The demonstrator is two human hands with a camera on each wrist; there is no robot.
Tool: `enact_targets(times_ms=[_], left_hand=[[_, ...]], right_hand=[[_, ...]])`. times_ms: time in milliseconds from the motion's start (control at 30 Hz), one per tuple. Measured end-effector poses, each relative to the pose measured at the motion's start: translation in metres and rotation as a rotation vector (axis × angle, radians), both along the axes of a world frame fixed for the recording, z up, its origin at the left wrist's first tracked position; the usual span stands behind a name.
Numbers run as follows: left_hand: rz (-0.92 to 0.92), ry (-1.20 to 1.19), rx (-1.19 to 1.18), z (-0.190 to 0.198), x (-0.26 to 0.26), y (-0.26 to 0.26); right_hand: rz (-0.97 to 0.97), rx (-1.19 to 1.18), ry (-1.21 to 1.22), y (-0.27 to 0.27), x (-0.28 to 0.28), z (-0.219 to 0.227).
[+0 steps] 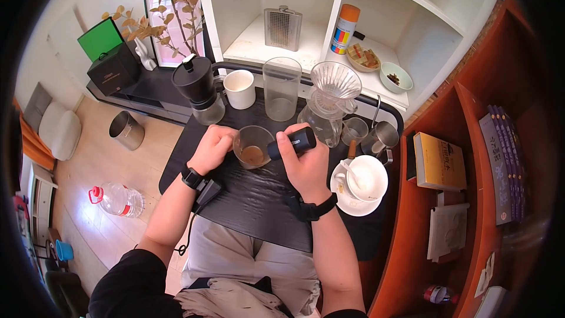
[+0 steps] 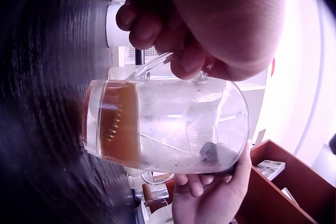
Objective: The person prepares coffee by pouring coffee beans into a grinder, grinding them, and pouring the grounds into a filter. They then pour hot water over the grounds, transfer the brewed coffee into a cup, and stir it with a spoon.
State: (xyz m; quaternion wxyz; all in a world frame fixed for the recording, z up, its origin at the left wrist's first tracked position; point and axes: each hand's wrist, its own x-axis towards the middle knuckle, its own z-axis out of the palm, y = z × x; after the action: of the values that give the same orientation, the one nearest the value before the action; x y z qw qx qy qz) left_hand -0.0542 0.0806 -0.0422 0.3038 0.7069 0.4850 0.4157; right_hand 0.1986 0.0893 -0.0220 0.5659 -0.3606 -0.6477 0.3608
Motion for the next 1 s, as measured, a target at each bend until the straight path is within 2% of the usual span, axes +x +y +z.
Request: enact_targets(times_ms=[133, 633, 700, 933, 1000], left_hand=[[0.000, -0.079, 0.034, 0.0005, 0.0052, -0.0016], [0.025, -0.059, 0.004, 0.0027, 0.0053, -0.0023], [0.027, -0.063, 0.001, 0.0017, 0.0053, -0.0022], [0.029, -0.057, 0.003, 0.0033, 0.0060, -0.0023], [0.028, -0.058, 0.004, 0.0043, 0.0064, -0.0024]], right_hand=[[0.026, -0.003, -0.001, -0.0006, -0.0012, 0.0003], [0.033, -0.054, -0.027, -0.0037, -0.0044, 0.0022], [0.022, 0.020, -0.064, -0.0035, -0.0033, 0.0017], [0.014, 0.011, -0.072, -0.0057, -0.0056, 0.0063], [-0.003, 0.113, -0.056, -0.0044, -0.0074, 0.0046]])
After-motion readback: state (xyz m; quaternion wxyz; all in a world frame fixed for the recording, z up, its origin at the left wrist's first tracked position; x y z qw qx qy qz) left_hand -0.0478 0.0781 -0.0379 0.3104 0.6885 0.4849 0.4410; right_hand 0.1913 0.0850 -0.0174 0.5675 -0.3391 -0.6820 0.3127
